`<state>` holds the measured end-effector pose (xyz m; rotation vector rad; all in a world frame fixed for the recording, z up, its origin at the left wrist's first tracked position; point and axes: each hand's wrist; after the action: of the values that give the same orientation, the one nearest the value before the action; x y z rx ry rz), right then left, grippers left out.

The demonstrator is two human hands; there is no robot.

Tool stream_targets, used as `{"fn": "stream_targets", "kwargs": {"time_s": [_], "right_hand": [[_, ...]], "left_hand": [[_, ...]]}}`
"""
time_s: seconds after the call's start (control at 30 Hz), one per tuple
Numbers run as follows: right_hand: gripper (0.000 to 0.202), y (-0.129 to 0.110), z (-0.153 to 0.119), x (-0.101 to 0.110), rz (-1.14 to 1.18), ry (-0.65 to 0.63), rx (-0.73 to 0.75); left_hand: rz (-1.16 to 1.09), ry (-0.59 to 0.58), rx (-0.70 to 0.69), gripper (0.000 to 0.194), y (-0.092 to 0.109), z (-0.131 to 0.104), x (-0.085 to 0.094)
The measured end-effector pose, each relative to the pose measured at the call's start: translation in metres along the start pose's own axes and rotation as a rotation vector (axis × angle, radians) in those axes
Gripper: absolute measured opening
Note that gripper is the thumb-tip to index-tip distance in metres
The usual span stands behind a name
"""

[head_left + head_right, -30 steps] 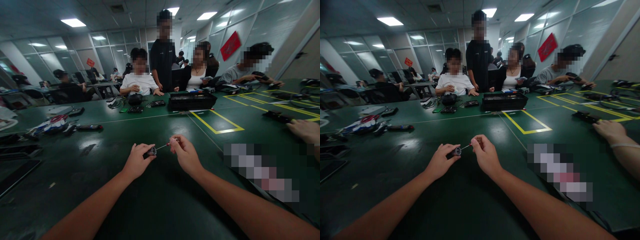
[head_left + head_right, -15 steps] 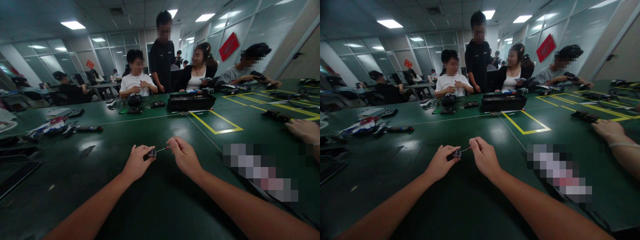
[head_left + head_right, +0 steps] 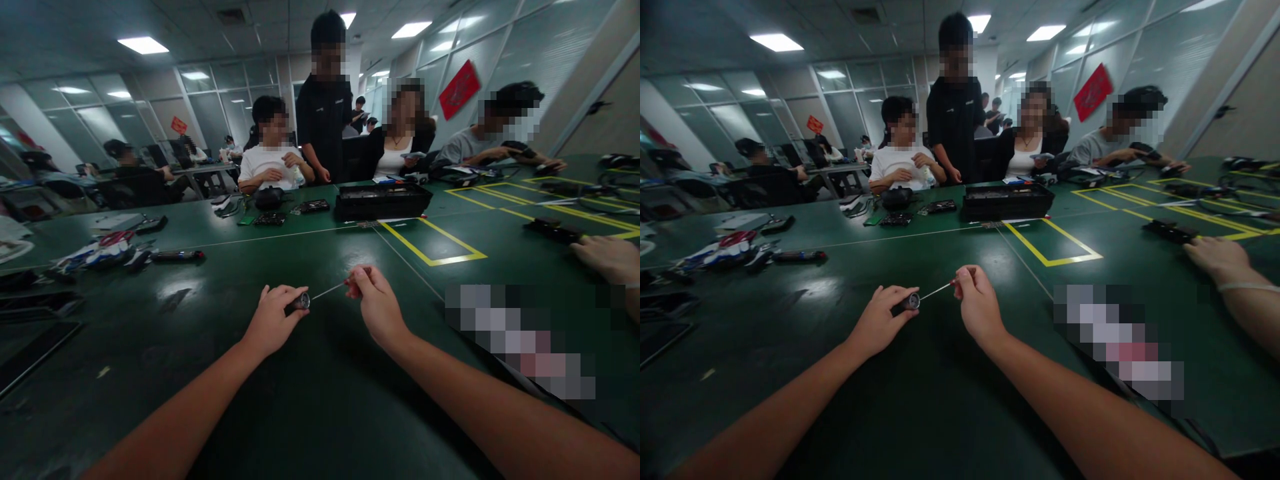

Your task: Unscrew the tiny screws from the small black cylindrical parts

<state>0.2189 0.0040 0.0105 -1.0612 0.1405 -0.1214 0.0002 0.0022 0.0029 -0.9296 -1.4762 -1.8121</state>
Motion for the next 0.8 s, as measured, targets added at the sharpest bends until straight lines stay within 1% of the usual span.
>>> {"fn": "stream_targets", "kwargs": {"time_s": [0.07,0.17,0.3,0.4,0.53,0.6,0.67,0.73,0.8], "right_hand": [[0.025,0.0,0.001,0.001,-0.021,0.001,0.011],[0.024,-0.003,0.0,0.0,-0.04,-0.056,0.049],[0.023,-0.004,-0.005,-0.002,-0.06,-0.147,0.104],[0.02,-0.005,-0.008,-0.002,-0.114,-0.216,0.126],[0.018,-0.009,-0.01,-0.002,-0.214,-0.264,0.189],[0.016,-0.013,-0.011,-0.001,-0.284,-0.267,0.228],[0.015,-0.017,-0.01,0.0,-0.347,-0.227,0.268],[0.015,-0.02,-0.009,0.001,-0.367,-0.178,0.288],[0.016,-0.02,-0.009,0.002,-0.35,-0.162,0.288]], "left_hand": [[-0.005,-0.007,0.001,0.04,-0.003,0.001,-0.001],[-0.012,-0.007,-0.009,0.041,-0.004,0.001,-0.002],[-0.021,-0.022,-0.007,0.042,-0.001,0.0,-0.002],[-0.021,-0.022,0.0,0.041,0.001,-0.001,-0.002],[-0.025,-0.021,-0.007,0.041,0.0,-0.001,-0.003],[-0.025,-0.025,-0.011,0.041,0.0,-0.001,-0.002],[-0.025,-0.023,-0.014,0.041,0.0,0.0,-0.001],[-0.029,-0.014,-0.017,0.041,0.0,0.0,0.0],[-0.03,-0.009,-0.015,0.041,0.001,-0.001,0.0]]}}
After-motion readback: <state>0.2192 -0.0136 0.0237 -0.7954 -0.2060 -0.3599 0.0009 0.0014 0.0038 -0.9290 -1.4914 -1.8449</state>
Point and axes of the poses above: each hand's wrist, its own z-axis towards the middle knuckle, its own x-axis out of the back of the hand, y = z × x, and after that the axes turned 14 degrees about x, right-handed
